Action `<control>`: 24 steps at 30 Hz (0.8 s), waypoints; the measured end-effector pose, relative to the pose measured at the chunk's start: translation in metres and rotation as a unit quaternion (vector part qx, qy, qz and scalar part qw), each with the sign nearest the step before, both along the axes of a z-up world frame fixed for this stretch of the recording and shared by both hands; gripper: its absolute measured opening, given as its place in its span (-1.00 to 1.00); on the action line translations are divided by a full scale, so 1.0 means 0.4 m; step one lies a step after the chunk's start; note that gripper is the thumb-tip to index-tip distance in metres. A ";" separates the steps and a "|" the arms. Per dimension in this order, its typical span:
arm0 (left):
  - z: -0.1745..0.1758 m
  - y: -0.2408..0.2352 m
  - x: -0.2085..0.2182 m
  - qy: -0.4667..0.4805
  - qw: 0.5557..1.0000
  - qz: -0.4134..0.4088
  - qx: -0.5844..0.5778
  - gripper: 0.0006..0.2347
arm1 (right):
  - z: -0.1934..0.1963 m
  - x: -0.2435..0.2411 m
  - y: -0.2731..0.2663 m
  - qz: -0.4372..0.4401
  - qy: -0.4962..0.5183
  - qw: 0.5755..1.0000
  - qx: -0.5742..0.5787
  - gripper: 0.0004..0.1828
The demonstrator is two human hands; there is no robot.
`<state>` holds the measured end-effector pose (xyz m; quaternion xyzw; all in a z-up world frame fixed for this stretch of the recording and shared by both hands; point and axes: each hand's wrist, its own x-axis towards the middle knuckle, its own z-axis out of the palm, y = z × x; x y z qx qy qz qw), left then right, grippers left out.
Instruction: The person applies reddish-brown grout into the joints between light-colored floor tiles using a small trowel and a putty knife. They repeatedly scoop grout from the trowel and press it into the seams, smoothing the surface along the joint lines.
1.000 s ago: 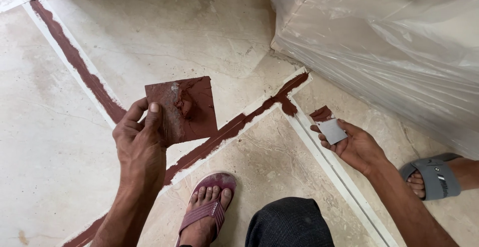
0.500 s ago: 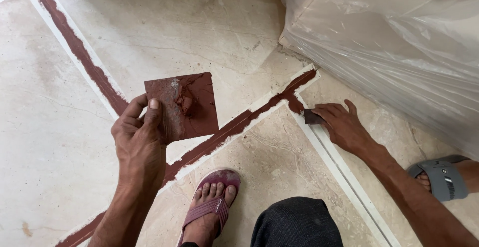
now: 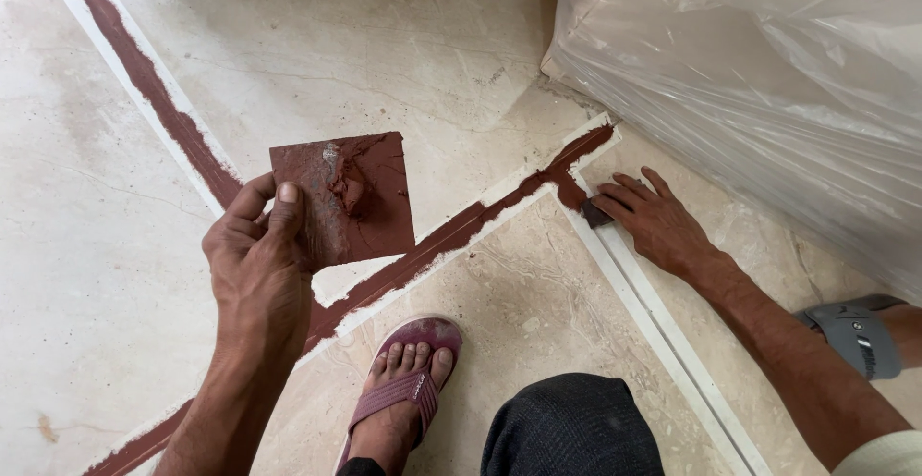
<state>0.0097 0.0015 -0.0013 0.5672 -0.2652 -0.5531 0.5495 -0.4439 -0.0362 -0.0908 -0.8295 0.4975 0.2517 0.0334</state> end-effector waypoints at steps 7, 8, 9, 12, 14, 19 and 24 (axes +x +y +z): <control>-0.035 0.007 0.001 -0.019 0.999 -0.013 -0.028 -0.76 | -0.029 -0.014 -0.006 0.027 -0.024 0.999 -0.021 -0.28; -0.031 0.007 0.000 -0.018 0.999 -0.014 -0.026 -0.77 | -0.031 -0.014 -0.009 0.038 -0.015 0.999 -0.024 -0.29; -0.028 0.006 -0.003 -0.016 0.999 -0.015 -0.024 -0.77 | -0.032 -0.015 -0.011 0.048 -0.006 0.999 -0.027 -0.31; -0.021 0.003 -0.009 -0.015 1.000 -0.011 -0.016 -0.77 | -0.064 -0.039 -0.017 0.068 -0.005 0.997 -0.031 -0.39; -0.020 0.005 -0.012 -0.003 1.000 -0.012 -0.025 -0.77 | -0.056 -0.037 -0.020 0.075 0.003 0.997 -0.035 -0.43; -0.022 0.008 -0.010 0.020 0.999 -0.006 -0.037 -0.78 | 0.018 0.000 -0.005 0.071 0.068 0.994 -0.045 -0.48; -0.012 0.012 -0.005 -0.013 1.000 -0.007 -0.021 -0.79 | 0.026 -0.039 0.044 0.026 0.102 0.994 -0.036 -0.41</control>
